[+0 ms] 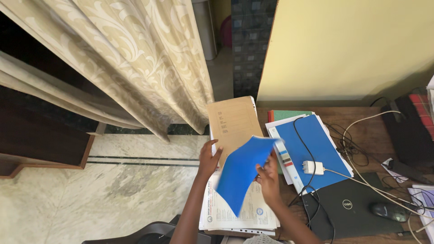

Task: The person organizes a desk by moving folders and notebooks, untangling various power and data cables, and plugging a power adapter into a wall socket.

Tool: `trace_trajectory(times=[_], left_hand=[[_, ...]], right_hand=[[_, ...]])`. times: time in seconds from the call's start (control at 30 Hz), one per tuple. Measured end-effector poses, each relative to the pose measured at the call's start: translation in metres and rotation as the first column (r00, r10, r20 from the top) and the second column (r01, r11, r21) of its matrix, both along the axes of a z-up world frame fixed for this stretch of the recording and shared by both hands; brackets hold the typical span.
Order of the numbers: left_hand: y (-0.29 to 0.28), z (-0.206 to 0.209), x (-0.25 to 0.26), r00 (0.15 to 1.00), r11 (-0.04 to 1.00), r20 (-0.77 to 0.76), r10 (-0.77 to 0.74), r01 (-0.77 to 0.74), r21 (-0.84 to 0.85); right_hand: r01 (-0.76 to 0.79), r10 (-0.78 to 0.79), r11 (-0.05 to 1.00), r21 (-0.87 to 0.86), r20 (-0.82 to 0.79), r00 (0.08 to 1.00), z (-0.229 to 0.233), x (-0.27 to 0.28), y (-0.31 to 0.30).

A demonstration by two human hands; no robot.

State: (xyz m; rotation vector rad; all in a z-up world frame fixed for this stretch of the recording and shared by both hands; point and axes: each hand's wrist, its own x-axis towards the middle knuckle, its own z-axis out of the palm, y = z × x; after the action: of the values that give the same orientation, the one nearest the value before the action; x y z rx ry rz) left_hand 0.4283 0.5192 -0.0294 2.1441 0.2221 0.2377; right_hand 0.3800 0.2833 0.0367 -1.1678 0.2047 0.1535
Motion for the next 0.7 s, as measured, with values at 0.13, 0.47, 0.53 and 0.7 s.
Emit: trace_trajectory(times=[0.13,0.47,0.53,0.7], left_hand=[[-0.001,0.015,0.017,0.983,0.874,-0.147,-0.110,0.025,-0.485],[0.042,-0.031,0.067,0.999,0.729,0.001,-0.038,0.028,-0.684],[0.037,-0.062,0.095,0.995,0.888,0.012,0.102,-0.086,-0.452],[0.013,-0.091,0.093,0.968,0.966,-0.108,0.227,-0.210,0.149]], right_hand=[[-0.229,0.229,0.972,-0.062,0.002,0.973,0.027,0.019,-0.002],[-0.263,0.282,0.868,-0.421,-0.018,0.959,-0.023,0.142,-0.038],[-0.330,0.312,0.797,-0.506,-0.124,0.942,-0.078,0.167,-0.054],[-0.102,0.122,0.416,-0.904,-0.055,0.991,-0.171,0.117,-0.106]])
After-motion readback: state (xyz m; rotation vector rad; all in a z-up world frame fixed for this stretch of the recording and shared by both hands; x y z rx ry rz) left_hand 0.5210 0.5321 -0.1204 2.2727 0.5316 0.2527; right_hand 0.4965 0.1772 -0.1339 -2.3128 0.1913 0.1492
